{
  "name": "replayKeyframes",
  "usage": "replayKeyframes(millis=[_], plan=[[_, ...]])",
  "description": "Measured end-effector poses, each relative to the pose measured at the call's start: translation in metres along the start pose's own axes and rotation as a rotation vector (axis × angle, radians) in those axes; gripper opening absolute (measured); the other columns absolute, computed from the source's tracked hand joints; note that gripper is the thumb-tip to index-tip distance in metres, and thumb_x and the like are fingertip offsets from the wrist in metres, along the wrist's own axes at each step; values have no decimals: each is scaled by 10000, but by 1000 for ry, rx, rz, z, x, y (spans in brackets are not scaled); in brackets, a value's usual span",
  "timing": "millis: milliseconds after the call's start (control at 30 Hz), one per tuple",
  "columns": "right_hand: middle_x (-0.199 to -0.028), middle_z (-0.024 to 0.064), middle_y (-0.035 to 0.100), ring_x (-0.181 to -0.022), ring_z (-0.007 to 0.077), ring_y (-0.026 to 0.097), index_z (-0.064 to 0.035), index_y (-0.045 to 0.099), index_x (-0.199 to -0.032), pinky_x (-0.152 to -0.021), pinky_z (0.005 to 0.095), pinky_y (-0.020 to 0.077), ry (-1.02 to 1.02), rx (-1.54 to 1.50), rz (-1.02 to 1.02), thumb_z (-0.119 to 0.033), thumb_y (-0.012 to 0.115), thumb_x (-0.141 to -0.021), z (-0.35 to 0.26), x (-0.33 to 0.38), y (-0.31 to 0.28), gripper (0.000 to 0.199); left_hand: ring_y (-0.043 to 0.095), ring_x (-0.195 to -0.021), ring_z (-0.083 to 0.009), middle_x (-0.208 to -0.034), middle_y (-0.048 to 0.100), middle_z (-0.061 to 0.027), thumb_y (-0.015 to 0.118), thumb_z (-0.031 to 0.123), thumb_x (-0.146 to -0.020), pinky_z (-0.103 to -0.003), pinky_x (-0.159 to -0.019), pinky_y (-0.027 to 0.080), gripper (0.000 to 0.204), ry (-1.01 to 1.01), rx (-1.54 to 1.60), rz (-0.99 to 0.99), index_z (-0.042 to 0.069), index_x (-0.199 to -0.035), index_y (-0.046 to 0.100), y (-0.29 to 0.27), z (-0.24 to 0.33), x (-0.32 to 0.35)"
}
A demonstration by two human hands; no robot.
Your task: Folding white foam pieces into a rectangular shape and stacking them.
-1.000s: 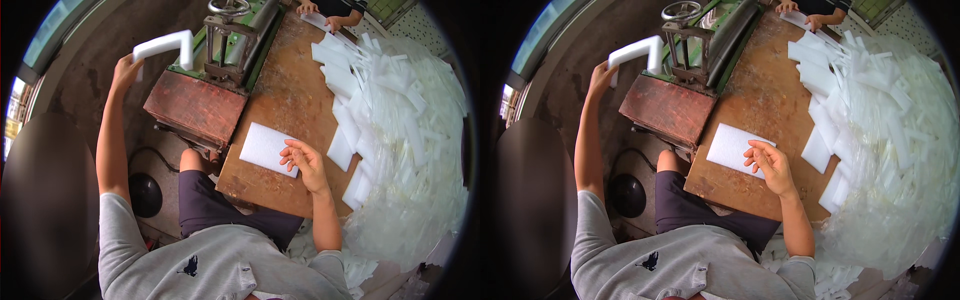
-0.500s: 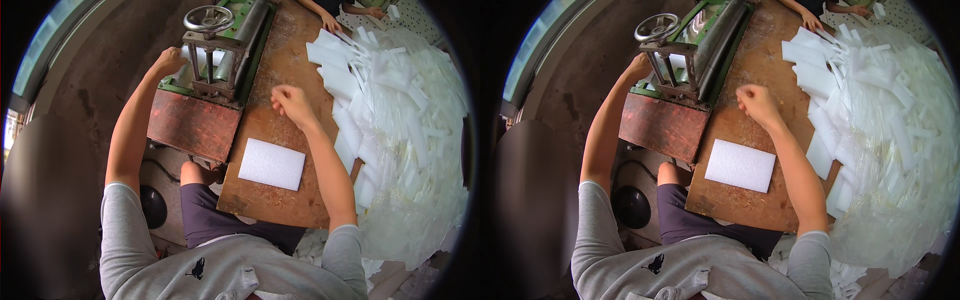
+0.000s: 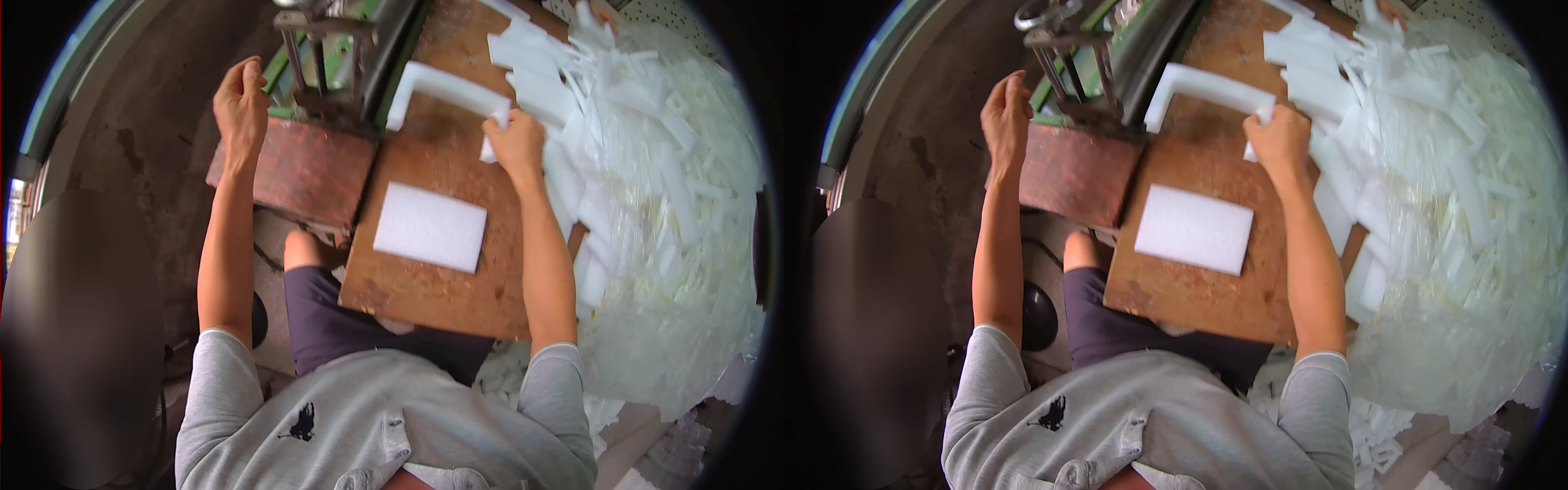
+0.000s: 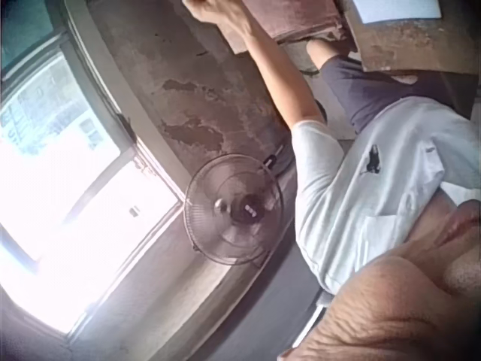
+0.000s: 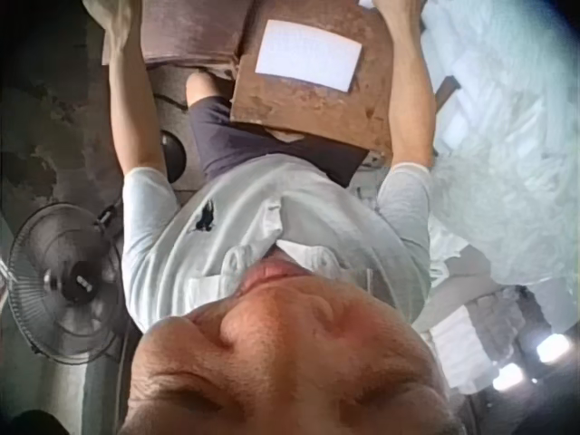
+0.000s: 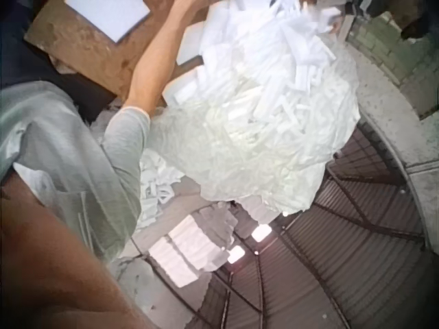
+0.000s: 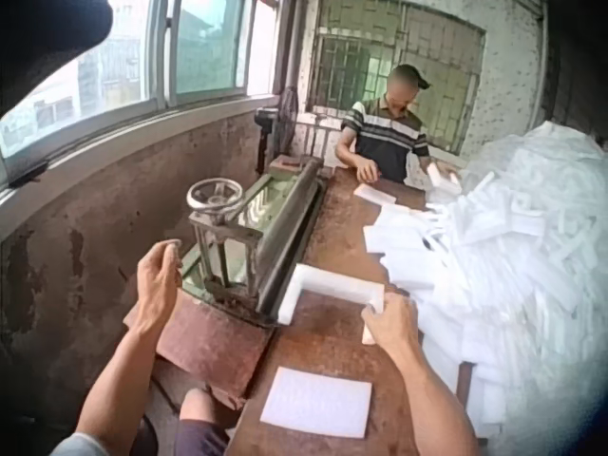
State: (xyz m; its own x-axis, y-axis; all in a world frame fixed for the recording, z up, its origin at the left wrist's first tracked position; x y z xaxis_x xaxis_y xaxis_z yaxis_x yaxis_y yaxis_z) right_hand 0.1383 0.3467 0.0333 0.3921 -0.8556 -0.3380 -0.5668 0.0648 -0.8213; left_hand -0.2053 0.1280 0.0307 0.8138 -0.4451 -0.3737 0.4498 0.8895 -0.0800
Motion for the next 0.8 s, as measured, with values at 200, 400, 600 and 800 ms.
replayKeyframes(millis=[200,400,600,800], plan=[[-675,166,645,-582,316,629,41,639,-763,-582,403,492,72,-195,-59,-167,733,-787,-10,121,-66,229,564,-682,-129,-803,627,-48,677,249,-960,-283,-624,479,334,-15,-53,-345,-38,-1131,689,42,78,146],[-669,142,625,-569,295,591,27,635,-755,-573,408,469,32,-215,-33,-163,759,-781,-7,160,-57,229,604,-721,-223,-859,615,-136,702,228,-919,-336,-694,504,346,152,-335,-516,-36,-1140,675,73,60,177],[-652,149,609,-589,302,586,37,596,-701,-584,415,465,44,-159,-60,-186,765,-777,-2,162,-47,290,624,-750,-359,-847,616,-216,680,231,-893,-423,-702,499,314,136,-352,-589,-46,-1040,687,78,38,178],[-645,156,600,-582,306,578,38,589,-691,-583,419,461,28,-142,-67,-191,767,-775,1,162,-42,302,610,-737,-280,-863,613,-175,694,227,-912,-375,-701,493,367,149,-419,-583,-48,-1154,672,78,35,180]])
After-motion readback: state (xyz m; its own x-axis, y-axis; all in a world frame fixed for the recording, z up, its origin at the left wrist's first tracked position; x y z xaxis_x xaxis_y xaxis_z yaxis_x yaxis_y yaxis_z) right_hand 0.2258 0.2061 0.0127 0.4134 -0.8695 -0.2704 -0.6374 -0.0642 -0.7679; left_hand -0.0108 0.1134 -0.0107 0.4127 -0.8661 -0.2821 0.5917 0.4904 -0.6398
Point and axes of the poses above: each hand's wrist, its own x-axis away from the middle knuckle, its own y-axis out of the palm, z = x × y, the point moved 4 cm from there along -x, towards the middle knuckle
